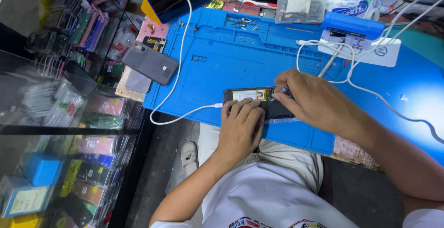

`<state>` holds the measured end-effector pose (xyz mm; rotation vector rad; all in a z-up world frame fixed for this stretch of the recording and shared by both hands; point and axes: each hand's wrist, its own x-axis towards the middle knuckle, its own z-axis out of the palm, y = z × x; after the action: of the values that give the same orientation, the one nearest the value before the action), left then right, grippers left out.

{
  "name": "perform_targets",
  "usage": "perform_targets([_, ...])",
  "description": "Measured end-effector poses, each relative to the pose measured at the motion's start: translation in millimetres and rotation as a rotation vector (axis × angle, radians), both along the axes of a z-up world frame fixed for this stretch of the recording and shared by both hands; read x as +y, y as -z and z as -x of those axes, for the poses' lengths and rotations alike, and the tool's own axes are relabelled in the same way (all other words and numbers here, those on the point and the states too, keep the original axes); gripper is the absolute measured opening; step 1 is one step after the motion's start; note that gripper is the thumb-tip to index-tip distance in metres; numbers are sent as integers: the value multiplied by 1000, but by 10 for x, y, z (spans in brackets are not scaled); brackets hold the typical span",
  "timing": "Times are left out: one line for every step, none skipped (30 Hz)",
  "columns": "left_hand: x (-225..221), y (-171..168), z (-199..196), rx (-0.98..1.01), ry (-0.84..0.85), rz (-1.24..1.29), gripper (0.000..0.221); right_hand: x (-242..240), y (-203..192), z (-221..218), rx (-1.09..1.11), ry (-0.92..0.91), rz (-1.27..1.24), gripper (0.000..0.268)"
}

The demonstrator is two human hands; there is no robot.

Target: The person manipulates the internals of a partially disassembled mobile phone, using a small screwdriver to work on internal components and wires.

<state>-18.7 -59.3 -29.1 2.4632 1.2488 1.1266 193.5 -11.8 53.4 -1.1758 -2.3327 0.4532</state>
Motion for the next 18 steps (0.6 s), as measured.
perform_targets([-20, -5, -5, -7, -4, 5, 24, -28, 13, 25, -18, 27, -27, 29])
perform_targets([-46, -16, -19, -13, -7, 10, 23, -90, 26, 54, -37, 53, -54, 29])
perform_targets([-20, -38, -12, -13, -8, -1, 23, -114, 30, 92, -47, 83, -97, 28])
perform_targets([4, -63, -14, -36, -13, 4, 22, -129, 19, 109, -51, 87, -123, 28])
perform_targets([13, -85, -15, -58, -16, 14, 20, -157, 2, 117, -54, 92, -144, 28])
perform_targets([30, -100, 1, -81, -19, 25, 19, -161, -13, 125, -57, 98, -164, 27])
perform_targets([43, -92, 9, -195, -54, 86, 14, -157, -38, 87, 2, 134, -116, 26])
perform_targets([103, -73, 25, -309, -89, 147, 8, -128, -74, 26, 60, 171, -67, 25])
perform_targets([160, -50, 26, -424, -122, 216, 3, -130, -109, -34, 115, 213, -11, 25])
perform_targets([243, -28, 13, -700, -14, 473, 6, -150, -144, -92, 232, 164, -91, 26])
perform_targets([353, -18, -2, -972, 96, 727, 9, -166, -184, -147, 351, 114, -176, 29])
perform_targets([420, -22, -18, -1242, 211, 982, 12, -177, -201, -162, 409, 84, -224, 31])
perform_targets([463, -45, -18, -1351, 306, 1088, 12, -172, -224, -170, 466, 52, -282, 33])
perform_targets([490, -75, -12, -1458, 405, 1193, 11, -166, -235, -162, 462, 42, -303, 35])
perform_targets([500, -96, -11, -1565, 506, 1303, 11, -171, -241, -157, 458, 35, -321, 38])
perform_targets([512, -113, -14, -1586, 524, 1312, 11, -170, -248, -156, 462, 41, -312, 38])
perform_targets([521, -125, -17, -1607, 543, 1322, 10, -169, -258, -156, 466, 47, -303, 38])
perform_targets([526, -131, -22, -1628, 562, 1332, 10, -173, -269, -154, 471, 53, -293, 39])
